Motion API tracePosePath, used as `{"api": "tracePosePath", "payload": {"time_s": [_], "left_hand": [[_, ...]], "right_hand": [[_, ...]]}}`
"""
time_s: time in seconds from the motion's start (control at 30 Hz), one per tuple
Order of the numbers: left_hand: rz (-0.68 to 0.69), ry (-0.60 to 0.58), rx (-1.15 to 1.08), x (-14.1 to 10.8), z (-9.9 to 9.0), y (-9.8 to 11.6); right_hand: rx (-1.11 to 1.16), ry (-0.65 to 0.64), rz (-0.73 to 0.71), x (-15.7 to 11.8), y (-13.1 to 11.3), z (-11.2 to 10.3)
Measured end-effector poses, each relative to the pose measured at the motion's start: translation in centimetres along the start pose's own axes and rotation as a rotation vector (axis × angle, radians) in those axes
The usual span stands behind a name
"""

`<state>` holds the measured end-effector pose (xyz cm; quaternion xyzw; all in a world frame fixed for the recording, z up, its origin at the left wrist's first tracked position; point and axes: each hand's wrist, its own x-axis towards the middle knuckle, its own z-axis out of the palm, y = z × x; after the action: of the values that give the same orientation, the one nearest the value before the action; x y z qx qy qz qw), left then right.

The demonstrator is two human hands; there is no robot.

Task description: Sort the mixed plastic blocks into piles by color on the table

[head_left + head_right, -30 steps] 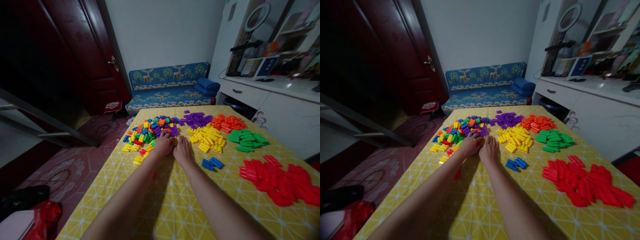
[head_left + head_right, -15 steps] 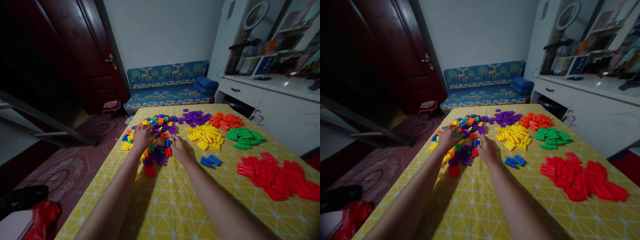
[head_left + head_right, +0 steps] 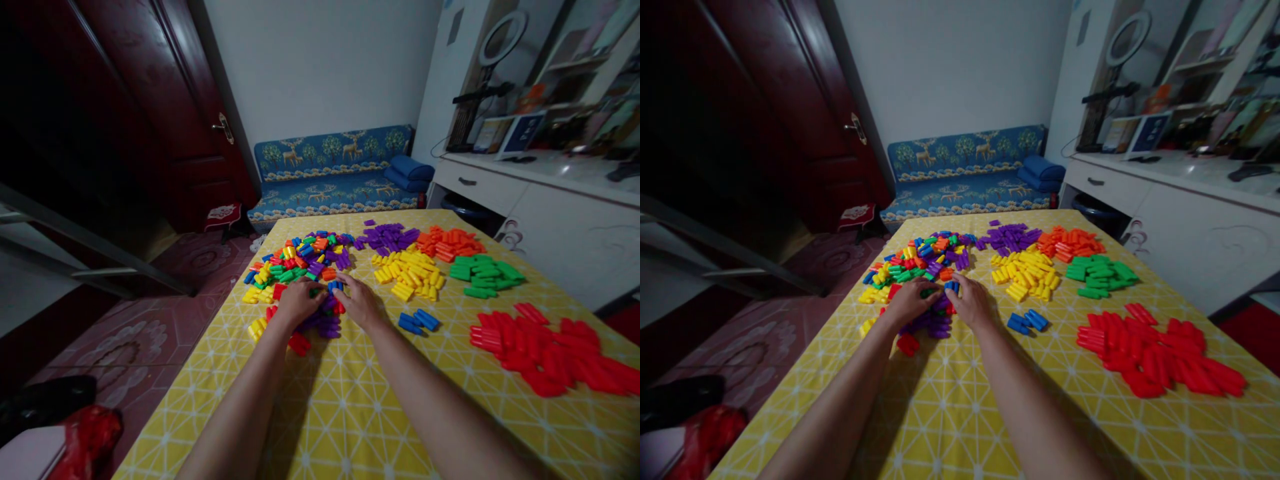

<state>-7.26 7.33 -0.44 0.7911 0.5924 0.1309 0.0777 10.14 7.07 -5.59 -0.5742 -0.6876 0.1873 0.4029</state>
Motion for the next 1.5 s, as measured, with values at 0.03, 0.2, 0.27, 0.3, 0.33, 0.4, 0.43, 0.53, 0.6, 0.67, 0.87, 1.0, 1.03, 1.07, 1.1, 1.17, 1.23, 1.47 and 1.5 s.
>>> {"api": "tracePosePath", "payload": {"time_s": [0.03,0.2,0.27,0.3,0.33,0.4,0.43,0.53,0.6,0.67,0.87,1.0,1.03,1.07,1.1,1.17,1.23,1.47,1.5], "left_hand": [[-0.04,-0.01,0.011,-0.5,-0.1,0.9],[-0.158,0.209,0.098,-2.4,0.6,5.7],[-0.141,0.239,0.069,-2.7,1.9,6.9],[-0.146,0.241,0.059,-2.8,2.6,7.2],[-0.154,0.244,0.056,-2.9,3.4,7.3],[-0.156,0.26,0.062,-3.0,4.6,7.2],[-0.15,0.268,0.064,-3.1,5.1,7.0],[-0.143,0.275,0.054,-3.2,5.6,6.6],[-0.159,0.273,0.046,-3.2,5.7,6.5],[-0.184,0.278,0.04,-3.1,5.7,6.6],[-0.221,0.32,-0.007,-2.9,6.4,6.3],[-0.226,0.338,-0.026,-2.7,6.7,6.2],[-0.232,0.342,-0.028,-2.7,6.7,6.2],[-0.238,0.346,-0.03,-2.6,6.8,6.1],[-0.245,0.35,-0.031,-2.6,6.8,6.1],[-0.254,0.358,-0.033,-2.6,6.8,6.1],[-0.259,0.372,-0.038,-2.6,6.8,6.1],[-0.291,0.371,-0.035,-2.7,6.1,6.2],[-0.296,0.356,-0.031,-2.7,6.0,6.2]], "right_hand": [[0.042,0.02,0.003,0.1,0.3,0.2],[0.211,0.105,0.044,0.4,1.3,0.7],[0.229,0.126,0.053,0.3,1.6,0.8],[0.23,0.136,0.054,0.3,1.7,0.9],[0.226,0.146,0.054,0.3,1.9,0.9],[0.208,0.174,0.054,0.4,2.2,1.1],[0.196,0.192,0.055,0.6,2.3,1.1],[0.136,0.238,0.03,2.0,2.4,1.0],[0.018,0.228,-0.021,3.5,2.3,0.7],[-0.127,0.165,-0.059,5.3,2.0,0.6],[-0.175,-0.053,-0.007,9.2,1.8,0.8],[-0.122,-0.06,0.002,10.0,2.1,0.5],[-0.106,-0.061,0.002,10.0,2.1,0.4],[-0.089,-0.062,-0.003,10.1,2.0,0.4],[-0.069,-0.064,-0.014,10.0,1.8,0.5],[-0.028,-0.076,-0.047,9.9,1.4,1.0],[0.013,-0.111,-0.071,9.7,0.9,1.5],[0.214,-0.366,-0.081,8.2,-0.3,1.9],[0.244,-0.39,-0.075,7.8,-0.4,1.6]]}}
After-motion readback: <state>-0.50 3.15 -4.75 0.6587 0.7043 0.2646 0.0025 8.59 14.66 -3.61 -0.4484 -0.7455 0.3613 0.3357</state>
